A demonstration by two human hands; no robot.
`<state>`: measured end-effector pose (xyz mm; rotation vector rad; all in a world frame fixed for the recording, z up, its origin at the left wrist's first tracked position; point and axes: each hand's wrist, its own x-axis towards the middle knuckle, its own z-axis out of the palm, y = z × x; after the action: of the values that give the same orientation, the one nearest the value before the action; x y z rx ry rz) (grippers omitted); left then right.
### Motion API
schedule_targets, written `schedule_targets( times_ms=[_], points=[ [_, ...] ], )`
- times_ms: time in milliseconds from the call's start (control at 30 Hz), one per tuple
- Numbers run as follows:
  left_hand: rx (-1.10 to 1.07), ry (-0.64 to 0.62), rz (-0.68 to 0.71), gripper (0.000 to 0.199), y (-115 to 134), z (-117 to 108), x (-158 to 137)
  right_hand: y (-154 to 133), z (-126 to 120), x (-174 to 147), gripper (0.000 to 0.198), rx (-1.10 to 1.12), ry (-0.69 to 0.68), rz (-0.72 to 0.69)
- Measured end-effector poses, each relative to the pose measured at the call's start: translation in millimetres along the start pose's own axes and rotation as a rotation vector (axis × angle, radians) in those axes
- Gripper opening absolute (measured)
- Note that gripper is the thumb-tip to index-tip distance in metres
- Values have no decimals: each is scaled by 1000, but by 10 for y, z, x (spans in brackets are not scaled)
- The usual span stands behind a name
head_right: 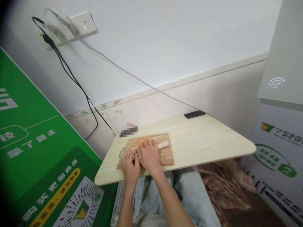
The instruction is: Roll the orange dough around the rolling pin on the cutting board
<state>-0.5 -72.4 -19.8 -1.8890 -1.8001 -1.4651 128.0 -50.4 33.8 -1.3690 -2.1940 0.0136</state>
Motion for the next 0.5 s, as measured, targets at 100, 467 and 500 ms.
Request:
schedule_targets(
  times_ms=[100,467,500],
  points=[
    [-28,33,-18,28,66,-9,-20,0,3,11,44,-3,-12,8],
    [-219,-353,302,31,1370,-161,-640,39,3,249,46,-15,-98,13],
    [-194,-423,314,29,1422,-181,-657,45,-2,217,46,-4,-79,-4]
  ],
)
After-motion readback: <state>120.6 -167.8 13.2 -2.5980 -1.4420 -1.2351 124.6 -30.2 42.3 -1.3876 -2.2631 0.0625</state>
